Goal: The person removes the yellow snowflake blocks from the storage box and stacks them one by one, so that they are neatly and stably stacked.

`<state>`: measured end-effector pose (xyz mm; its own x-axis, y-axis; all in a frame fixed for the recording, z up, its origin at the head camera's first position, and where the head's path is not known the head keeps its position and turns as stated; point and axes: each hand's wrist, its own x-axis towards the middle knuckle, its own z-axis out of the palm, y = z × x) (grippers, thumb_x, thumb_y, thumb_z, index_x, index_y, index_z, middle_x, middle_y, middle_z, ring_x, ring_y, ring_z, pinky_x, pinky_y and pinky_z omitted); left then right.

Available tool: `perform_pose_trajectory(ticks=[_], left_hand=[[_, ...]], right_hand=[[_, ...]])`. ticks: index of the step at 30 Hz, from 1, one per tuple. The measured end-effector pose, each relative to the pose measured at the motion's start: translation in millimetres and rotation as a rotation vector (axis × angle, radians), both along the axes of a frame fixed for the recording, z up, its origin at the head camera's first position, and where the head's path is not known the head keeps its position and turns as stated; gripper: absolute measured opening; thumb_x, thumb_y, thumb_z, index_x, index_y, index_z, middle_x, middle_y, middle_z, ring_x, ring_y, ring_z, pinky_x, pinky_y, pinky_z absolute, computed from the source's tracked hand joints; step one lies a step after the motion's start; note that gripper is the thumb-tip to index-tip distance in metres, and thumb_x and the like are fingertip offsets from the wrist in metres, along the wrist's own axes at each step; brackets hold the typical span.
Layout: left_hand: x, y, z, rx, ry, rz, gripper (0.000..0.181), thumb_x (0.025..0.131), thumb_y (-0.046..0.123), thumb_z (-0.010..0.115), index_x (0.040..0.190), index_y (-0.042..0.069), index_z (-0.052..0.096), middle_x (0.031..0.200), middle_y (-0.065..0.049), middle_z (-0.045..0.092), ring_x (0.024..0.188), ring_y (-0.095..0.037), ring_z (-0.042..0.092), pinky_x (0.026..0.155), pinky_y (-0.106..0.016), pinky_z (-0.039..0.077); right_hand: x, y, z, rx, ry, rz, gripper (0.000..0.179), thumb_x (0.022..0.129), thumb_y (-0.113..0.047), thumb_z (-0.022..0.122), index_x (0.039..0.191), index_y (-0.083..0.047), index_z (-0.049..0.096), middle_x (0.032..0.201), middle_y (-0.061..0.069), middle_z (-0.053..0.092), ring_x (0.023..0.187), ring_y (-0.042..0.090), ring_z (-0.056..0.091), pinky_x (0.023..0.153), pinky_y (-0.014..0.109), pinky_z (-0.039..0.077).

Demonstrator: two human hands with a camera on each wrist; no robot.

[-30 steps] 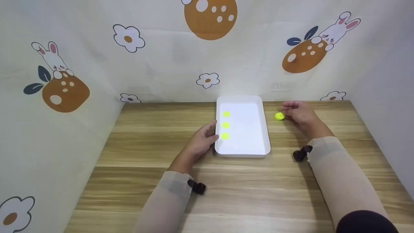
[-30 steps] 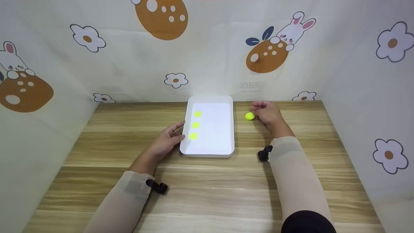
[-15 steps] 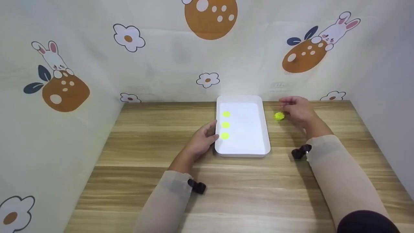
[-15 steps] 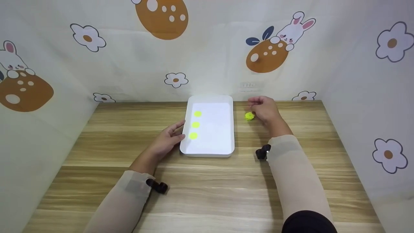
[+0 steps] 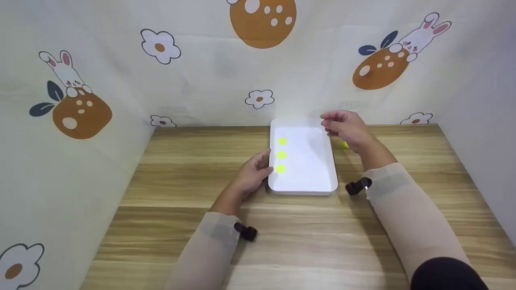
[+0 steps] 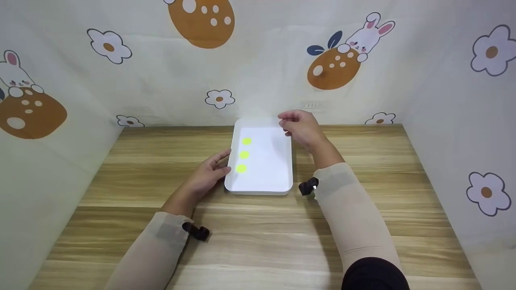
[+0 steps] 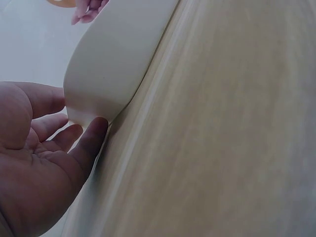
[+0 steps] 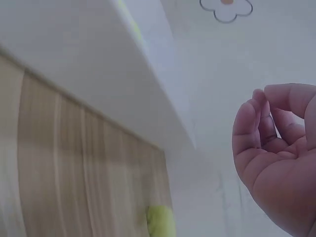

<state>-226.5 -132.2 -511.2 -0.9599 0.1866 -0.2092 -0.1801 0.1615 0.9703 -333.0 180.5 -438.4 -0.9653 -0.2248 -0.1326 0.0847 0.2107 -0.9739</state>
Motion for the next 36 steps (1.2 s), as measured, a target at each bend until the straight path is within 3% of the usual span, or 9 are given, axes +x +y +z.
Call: perform_pose_trajectory(ticks=[7, 12, 20, 27, 32, 36], left_hand=[[0.1, -0.8, 1.2, -0.037, -0.046, 0.019, 0.064, 0.106, 0.011, 0.063, 0.166, 0.023, 0.041, 0.17, -0.007, 0.047, 0.159, -0.023, 0.043, 0.13, -0.043, 0.039], [1.1, -1.2, 0.0, -0.041, -0.037, 0.02, 0.063, 0.106, 0.011, 0.063, 0.165, 0.021, 0.042, 0.169, -0.007, 0.047, 0.159, -0.023, 0.043, 0.13, -0.042, 0.039], [1.3, -0.6, -1.5, -0.021, -0.009, 0.013, 0.063, 0.106, 0.009, 0.062, 0.165, 0.018, 0.042, 0.171, -0.01, 0.045, 0.16, -0.024, 0.041, 0.131, -0.043, 0.038], [0.3, 0.3, -1.2, 0.044, 0.001, -0.006, 0.064, 0.107, 0.005, 0.059, 0.166, 0.015, 0.039, 0.171, -0.013, 0.043, 0.161, -0.026, 0.04, 0.131, -0.043, 0.039], [-0.8, 0.6, -3.2, 0.049, 0.006, -0.009, 0.063, 0.106, 0.005, 0.06, 0.166, 0.014, 0.04, 0.171, -0.013, 0.043, 0.16, -0.026, 0.04, 0.131, -0.042, 0.038], [-0.5, 0.0, -3.9, 0.067, 0.017, -0.015, 0.064, 0.106, 0.004, 0.06, 0.166, 0.012, 0.04, 0.171, -0.016, 0.043, 0.16, -0.028, 0.041, 0.13, -0.043, 0.039]], right_hand=[[-5.3, -34, 1.4, -0.02, 0.014, 0.023, 0.023, 0.104, -0.018, 0.07, 0.124, -0.008, 0.074, 0.106, 0.002, 0.074, 0.096, 0.021, 0.067, 0.085, 0.024, 0.062], [-10.6, -54, -1.5, -0.018, -0.023, 0.045, 0.026, 0.104, -0.018, 0.07, 0.128, -0.008, 0.072, 0.113, 0.005, 0.072, 0.1, 0.023, 0.066, 0.088, 0.024, 0.063], [-25.8, -79, -16.0, -0.007, -0.087, 0.064, 0.035, 0.105, -0.017, 0.069, 0.137, -0.002, 0.067, 0.114, 0.005, 0.072, 0.107, 0.028, 0.067, 0.087, 0.025, 0.063], [-35.7, -93, -30.4, -0.003, -0.134, 0.056, 0.036, 0.105, -0.016, 0.068, 0.139, -0.004, 0.068, 0.134, 0.02, 0.066, 0.114, 0.033, 0.065, 0.086, 0.026, 0.062], [-42.4, -98, -42.2, 0.0, -0.143, 0.062, 0.038, 0.103, -0.013, 0.069, 0.139, -0.001, 0.067, 0.118, 0.012, 0.07, 0.098, 0.019, 0.066, 0.085, 0.026, 0.061], [-45.7, -101, -49.8, 0.026, -0.123, 0.089, 0.04, 0.102, -0.013, 0.071, 0.14, -0.001, 0.067, 0.108, 0.004, 0.07, 0.093, 0.016, 0.063, 0.086, 0.026, 0.059]])
